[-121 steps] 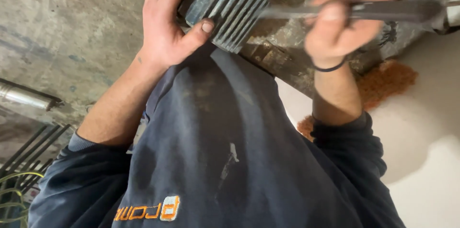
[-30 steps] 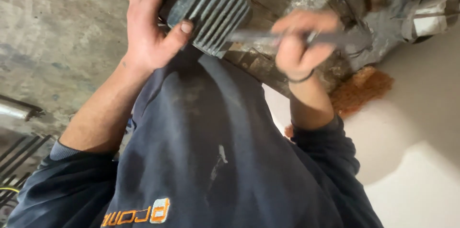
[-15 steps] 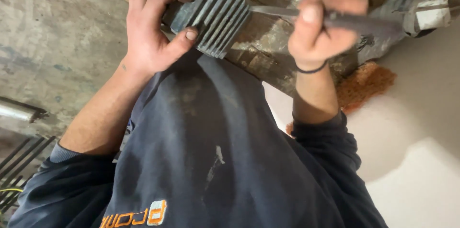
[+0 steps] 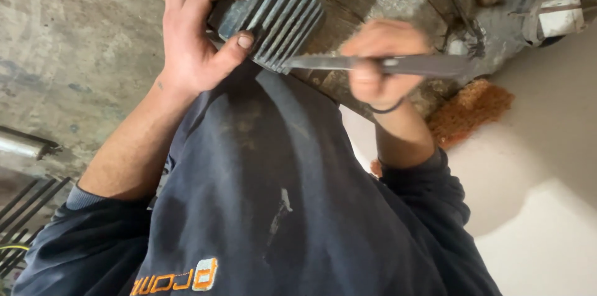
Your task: Scraping and cleaning the fins of an engine cylinder part with a knife.
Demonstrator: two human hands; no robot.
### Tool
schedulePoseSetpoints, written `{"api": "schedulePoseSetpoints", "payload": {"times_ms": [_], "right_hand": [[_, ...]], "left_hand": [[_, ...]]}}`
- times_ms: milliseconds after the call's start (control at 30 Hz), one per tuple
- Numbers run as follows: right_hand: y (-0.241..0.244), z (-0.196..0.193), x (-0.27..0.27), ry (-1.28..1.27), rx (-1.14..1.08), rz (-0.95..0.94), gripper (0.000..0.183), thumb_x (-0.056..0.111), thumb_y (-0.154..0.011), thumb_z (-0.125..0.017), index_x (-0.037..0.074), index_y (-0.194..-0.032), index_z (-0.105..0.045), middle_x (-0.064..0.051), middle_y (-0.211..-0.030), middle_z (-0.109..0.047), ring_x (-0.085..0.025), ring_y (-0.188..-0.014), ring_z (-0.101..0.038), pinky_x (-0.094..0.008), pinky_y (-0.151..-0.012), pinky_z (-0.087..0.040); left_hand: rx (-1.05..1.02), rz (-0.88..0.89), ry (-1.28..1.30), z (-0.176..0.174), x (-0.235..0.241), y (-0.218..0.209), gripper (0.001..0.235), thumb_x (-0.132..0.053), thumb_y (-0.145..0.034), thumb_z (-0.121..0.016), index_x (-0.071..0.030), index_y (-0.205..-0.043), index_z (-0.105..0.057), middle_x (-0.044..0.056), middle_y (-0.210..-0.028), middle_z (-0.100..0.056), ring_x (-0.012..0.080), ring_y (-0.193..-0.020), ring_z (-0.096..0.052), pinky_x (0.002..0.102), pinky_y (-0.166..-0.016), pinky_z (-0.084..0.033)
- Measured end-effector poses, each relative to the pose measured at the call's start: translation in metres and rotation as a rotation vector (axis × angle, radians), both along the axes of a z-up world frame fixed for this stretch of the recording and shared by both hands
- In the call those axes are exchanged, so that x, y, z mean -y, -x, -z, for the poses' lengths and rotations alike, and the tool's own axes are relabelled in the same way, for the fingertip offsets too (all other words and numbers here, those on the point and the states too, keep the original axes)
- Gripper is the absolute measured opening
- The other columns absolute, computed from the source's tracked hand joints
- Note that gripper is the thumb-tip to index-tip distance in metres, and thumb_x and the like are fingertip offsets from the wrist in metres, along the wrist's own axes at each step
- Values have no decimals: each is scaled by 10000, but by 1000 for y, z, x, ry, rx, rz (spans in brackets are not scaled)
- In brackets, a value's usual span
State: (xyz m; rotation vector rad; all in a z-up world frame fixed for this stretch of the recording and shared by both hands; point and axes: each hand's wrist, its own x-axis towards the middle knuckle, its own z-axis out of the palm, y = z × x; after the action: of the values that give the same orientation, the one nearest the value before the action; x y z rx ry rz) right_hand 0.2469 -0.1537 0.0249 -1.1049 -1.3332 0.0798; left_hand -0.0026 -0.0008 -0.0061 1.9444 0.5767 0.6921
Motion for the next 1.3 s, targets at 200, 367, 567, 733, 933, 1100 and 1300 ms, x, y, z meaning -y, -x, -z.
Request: {"api": "schedulePoseSetpoints", "payload": {"times_ms": [200, 367, 567, 733, 933, 1100, 1300], "right_hand": [[-39, 3, 3, 6, 53, 166, 214, 267, -1080, -558, 55, -1072, -531, -82, -677, -616, -146, -458, -531, -280, -393, -425], [-4, 4, 12, 33, 9, -4, 194, 283, -1064, -551, 90, -1058, -568, -58, -683, -599, -142, -460, -478, -289, -394, -387], [-37, 8, 7, -65, -33, 139, 205, 257, -1068, -583, 60, -1083, -527, -67, -718, -603, -160, -461, -489, -296, -385, -401], [-5, -3, 5, 22, 29, -38, 144, 258, -1061, -564, 126, -1010, -533, -31, -658, -572, -140, -446, -450, -300, -392, -334], [-34, -6, 4, 29, 62, 236, 298, 360, -1084, -557, 68, -1049, -513, -40, -637, -576, -143, -446, -532, -287, -383, -420], [-8, -6, -3, 89, -27, 48, 241, 267, -1098, -578, 40, -1055, -510, -96, -714, -574, -155, -476, -584, -273, -398, -471], [-30, -25, -12, 40, 50, 217, 216, 238, -1058, -585, 31, -1057, -522, -98, -719, -598, -181, -504, -554, -301, -407, -463]], "left_hand": [[14, 3, 24, -15, -2, -3, 551, -515, -986, -677, -46, -1271, -627, 214, -1479, -524, 401, -1282, -521, 492, -1105, -423], [7, -12, 19, -8, 0, -5, 551, -526, -996, -679, -50, -1271, -630, 194, -1474, -531, 381, -1284, -532, 474, -1110, -431], [6, -8, 31, -8, -3, -3, 560, -535, -1007, -675, -47, -1278, -626, 198, -1462, -529, 386, -1300, -533, 470, -1099, -432], [32, -8, 52, -9, -4, -4, 555, -518, -983, -655, -35, -1256, -622, 219, -1469, -532, 397, -1286, -532, 490, -1109, -431], [24, -10, 61, -16, -6, -3, 571, -537, -1000, -645, -30, -1260, -620, 227, -1463, -530, 417, -1346, -527, 490, -1119, -428], [18, -16, 26, 2, -3, 0, 549, -532, -1025, -674, -41, -1268, -631, 188, -1473, -539, 361, -1326, -540, 458, -1145, -442], [33, -5, 47, -19, -9, -4, 562, -522, -1003, -644, -28, -1268, -617, 226, -1484, -521, 406, -1345, -529, 489, -1106, -440]]}}
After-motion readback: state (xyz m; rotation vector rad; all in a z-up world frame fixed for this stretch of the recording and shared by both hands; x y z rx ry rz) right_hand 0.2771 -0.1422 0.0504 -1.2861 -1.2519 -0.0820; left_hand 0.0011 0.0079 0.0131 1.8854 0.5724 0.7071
